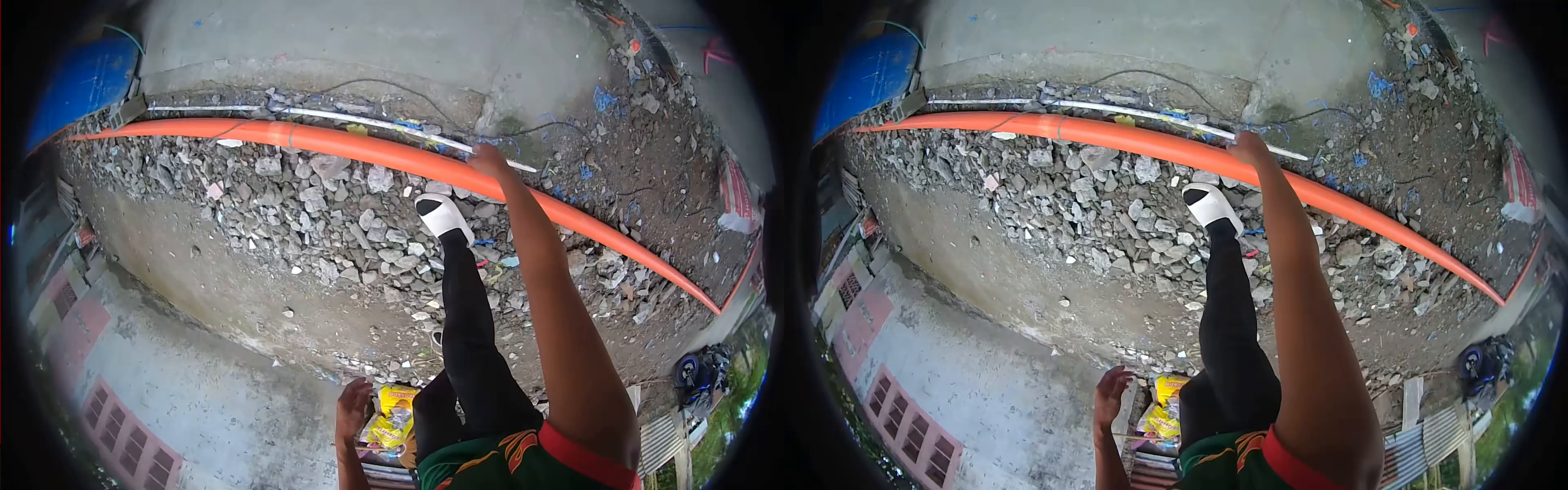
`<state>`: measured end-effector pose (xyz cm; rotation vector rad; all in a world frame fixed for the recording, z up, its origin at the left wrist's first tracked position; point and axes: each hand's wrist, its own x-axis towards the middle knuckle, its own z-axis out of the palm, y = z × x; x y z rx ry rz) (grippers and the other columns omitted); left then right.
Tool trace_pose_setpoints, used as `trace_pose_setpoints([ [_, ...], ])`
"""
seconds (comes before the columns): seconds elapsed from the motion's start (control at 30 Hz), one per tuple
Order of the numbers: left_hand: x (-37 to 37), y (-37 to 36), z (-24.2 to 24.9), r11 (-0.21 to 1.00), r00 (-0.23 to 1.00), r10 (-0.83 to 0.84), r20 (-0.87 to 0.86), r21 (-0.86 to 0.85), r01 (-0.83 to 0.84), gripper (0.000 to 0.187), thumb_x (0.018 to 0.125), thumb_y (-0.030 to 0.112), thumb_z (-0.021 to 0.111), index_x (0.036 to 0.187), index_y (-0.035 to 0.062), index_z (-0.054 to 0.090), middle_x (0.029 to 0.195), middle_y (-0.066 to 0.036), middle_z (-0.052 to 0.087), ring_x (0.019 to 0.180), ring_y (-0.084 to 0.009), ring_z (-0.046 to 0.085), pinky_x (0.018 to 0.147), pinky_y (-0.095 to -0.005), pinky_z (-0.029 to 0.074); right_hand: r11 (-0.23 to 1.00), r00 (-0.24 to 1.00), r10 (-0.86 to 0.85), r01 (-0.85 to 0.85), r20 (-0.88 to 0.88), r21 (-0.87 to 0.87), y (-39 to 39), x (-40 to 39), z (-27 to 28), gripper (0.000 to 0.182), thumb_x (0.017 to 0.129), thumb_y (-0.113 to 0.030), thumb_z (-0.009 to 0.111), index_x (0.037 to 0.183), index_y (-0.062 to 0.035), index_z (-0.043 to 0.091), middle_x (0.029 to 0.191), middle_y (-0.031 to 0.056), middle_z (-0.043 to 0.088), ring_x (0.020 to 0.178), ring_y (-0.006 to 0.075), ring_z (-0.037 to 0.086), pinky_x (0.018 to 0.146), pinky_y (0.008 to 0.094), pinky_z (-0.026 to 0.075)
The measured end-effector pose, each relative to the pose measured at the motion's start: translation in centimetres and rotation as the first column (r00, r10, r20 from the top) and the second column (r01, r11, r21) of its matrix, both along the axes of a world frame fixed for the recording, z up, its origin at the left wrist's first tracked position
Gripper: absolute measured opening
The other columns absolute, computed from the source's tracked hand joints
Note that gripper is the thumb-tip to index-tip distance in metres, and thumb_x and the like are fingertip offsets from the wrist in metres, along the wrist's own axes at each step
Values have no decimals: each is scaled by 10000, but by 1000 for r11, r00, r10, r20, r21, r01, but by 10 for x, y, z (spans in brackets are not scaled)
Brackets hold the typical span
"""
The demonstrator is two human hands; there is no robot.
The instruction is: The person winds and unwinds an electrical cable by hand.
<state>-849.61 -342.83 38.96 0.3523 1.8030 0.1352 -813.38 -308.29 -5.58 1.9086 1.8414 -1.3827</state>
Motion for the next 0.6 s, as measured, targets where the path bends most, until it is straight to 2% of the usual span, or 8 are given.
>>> trace_pose_setpoints([
  [0.13, -8, 31, -37, 990, 993, 107, -46, -86, -111, 328, 932, 165, 586, 1189, -31, 531, 1037, -102, 643, 964, -157, 599, 840, -279, 479, 987, 973, -135, 149, 186, -67, 49, -52, -66, 730, 753, -418, 665, 1310, -3, 440, 1278, 243, 516, 1246, 398, 436, 1008, 499, 393],
  [0.2, -5, 55, -54, 978, 979, 195, -65, -57, -199, 268, 937, 116, 571, 1153, -39, 536, 1024, -112, 641, 954, -165, 601, 850, -285, 478, 973, 928, -201, 151, 314, 177, 48, -69, -76, 792, 704, -423, 716, 1307, 7, 436, 1135, 239, 610, 1161, 400, 512, 960, 401, 440],
  [0.27, -8, 81, -71, 994, 992, 108, -65, 6, -108, 255, 940, 96, 557, 1157, -35, 531, 1030, -113, 639, 952, -170, 603, 860, -288, 473, 992, 956, -128, 119, 262, 50, 53, -71, -74, 673, 714, -406, 706, 1234, -25, 513, 1093, 210, 638, 1096, 361, 566, 922, 412, 459],
  [0.33, -13, 110, -81, 995, 998, 49, -39, 92, -45, 240, 942, 66, 538, 1162, -30, 524, 1042, -115, 631, 963, -176, 601, 878, -290, 464, 999, 988, -3, -4, 153, 42, 53, -63, -60, 515, 741, -376, 683, 1140, -62, 598, 1018, 166, 676, 992, 323, 632, 865, 429, 487],
  [0.4, -19, 146, -94, 974, 994, -74, -80, 210, 89, 224, 925, 28, 533, 1141, -29, 540, 1040, -117, 623, 964, -185, 601, 879, -306, 463, 970, 981, -137, 162, -139, 182, 37, -68, -23, 247, 839, -287, 580, 938, -69, 639, 825, 161, 666, 791, 355, 645, 716, 459, 511],
  [0.47, -16, 208, -103, 777, 862, -431, -267, 375, 505, 313, 845, 20, 598, 1151, -19, 549, 1083, -155, 604, 1008, -260, 589, 900, -359, 452, 978, 972, -99, 135, -212, 162, 18, -74, 59, 232, 853, -283, 563, 896, -62, 618, 786, 183, 642, 772, 380, 629, 693, 485, 492],
  [0.5, -9, 240, -104, 696, 824, -466, -323, 441, 567, 393, 800, 26, 645, 1176, -9, 538, 1152, -175, 570, 1078, -307, 550, 934, -394, 425, 966, 981, -10, 60, -196, 251, 1, -79, 87, 226, 847, -281, 574, 892, -64, 614, 773, 188, 632, 766, 389, 624, 683, 498, 482],
  [0.6, 23, 318, -90, 246, 531, -669, -520, 519, 818, 833, 632, 47, 765, 1359, 60, 360, 1385, -187, 372, 1284, -377, 347, 1053, -511, 273, 993, 973, 56, -31, -225, 114, -32, -103, 238, 291, 822, -249, 599, 1029, -45, 582, 780, 196, 643, 775, 393, 631, 708, 508, 490],
])
